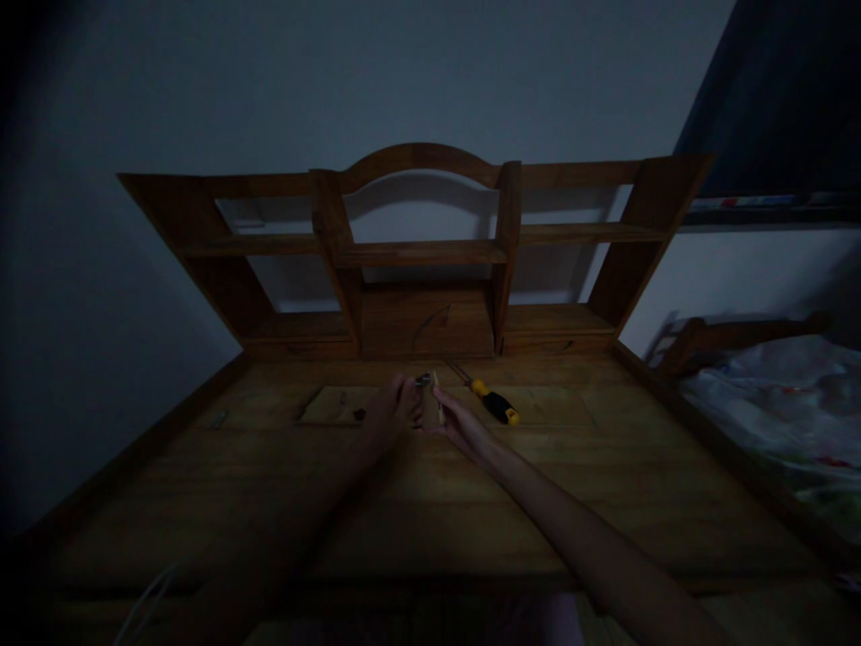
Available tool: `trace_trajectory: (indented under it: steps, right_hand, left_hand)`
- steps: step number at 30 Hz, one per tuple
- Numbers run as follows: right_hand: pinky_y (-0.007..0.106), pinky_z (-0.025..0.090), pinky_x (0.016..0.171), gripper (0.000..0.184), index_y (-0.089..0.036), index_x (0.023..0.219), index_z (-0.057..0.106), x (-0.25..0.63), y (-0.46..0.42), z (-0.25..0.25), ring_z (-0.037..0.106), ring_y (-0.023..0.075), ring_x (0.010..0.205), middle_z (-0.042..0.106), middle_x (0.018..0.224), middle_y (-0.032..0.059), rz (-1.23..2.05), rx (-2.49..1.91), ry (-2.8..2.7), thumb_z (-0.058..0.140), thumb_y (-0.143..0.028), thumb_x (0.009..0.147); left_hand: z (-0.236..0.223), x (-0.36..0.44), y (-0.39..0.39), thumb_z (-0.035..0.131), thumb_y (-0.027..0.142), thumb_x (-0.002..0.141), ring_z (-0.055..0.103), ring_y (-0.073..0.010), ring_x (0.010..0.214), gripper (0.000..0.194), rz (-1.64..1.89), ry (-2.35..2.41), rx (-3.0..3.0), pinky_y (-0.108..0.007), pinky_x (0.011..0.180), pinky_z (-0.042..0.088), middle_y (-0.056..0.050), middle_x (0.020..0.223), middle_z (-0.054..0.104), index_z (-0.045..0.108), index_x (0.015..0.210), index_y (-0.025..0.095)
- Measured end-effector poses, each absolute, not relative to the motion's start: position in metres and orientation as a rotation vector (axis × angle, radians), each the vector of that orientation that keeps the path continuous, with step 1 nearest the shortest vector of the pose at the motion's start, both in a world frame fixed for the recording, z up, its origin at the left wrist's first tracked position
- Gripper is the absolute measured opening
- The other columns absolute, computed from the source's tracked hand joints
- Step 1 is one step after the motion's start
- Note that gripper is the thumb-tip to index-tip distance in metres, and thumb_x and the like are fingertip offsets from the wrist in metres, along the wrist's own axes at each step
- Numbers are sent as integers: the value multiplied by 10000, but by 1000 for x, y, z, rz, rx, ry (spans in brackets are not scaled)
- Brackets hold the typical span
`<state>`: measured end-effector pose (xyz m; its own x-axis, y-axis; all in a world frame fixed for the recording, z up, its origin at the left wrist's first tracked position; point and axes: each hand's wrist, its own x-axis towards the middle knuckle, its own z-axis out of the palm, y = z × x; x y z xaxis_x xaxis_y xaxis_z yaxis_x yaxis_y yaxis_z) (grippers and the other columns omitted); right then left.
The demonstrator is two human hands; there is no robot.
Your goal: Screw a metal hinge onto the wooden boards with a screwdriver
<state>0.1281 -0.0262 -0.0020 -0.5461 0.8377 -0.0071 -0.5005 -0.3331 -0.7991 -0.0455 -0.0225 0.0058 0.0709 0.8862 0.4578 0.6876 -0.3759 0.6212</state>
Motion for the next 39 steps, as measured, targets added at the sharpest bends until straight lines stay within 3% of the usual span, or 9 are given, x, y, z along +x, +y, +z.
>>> trace_trajectory:
  steps: [10,17,25,30,35,39]
  right_hand:
    - [376,579,852,308,-227,1101,701,128,-28,1,703,206,938,744,986,54,1948,-555,-974,633,-463,915]
    - [406,578,866,283,-271,1167,651,129,-28,5,705,195,931,741,1004,27,1963,-491,-870,600,-432,940]
    - [352,582,806,296,-245,1163,631,133,-24,6,706,165,810,743,963,34,2040,-435,-754,488,-441,994]
    - [356,589,786,334,-232,1206,607,134,-24,7,714,176,807,746,987,49,2058,-397,-771,470,-457,1000]
    - [374,581,833,404,-207,1221,606,136,-24,8,720,188,861,747,1043,80,2084,-414,-798,457,-507,994]
    - [381,568,865,483,-177,1205,621,137,-24,9,716,207,927,738,1099,108,2069,-419,-848,459,-569,975]
  left_hand:
    - [0,-47,-16,339,470,1032,571,-151,662,376,1286,1608,2014,-294,644,407,-10,745,612,524,825,217]
    - [-3,-47,-14,377,471,1023,640,-163,740,334,1283,1472,1966,-287,665,472,-37,839,680,588,939,226]
    - [-5,-47,-13,453,433,1003,667,-190,866,246,1392,1448,1964,-330,764,514,-45,935,701,598,995,234]
    - [0,-47,-13,498,394,985,653,-195,862,208,1450,1471,1969,-336,770,505,-45,912,681,618,936,231]
    - [19,-62,-2,501,400,966,651,-189,868,222,1544,1528,1895,-324,799,509,-40,911,682,620,910,221]
    - [52,-121,6,557,462,909,667,-192,850,272,1607,1586,1813,-308,792,522,-55,907,705,632,928,201]
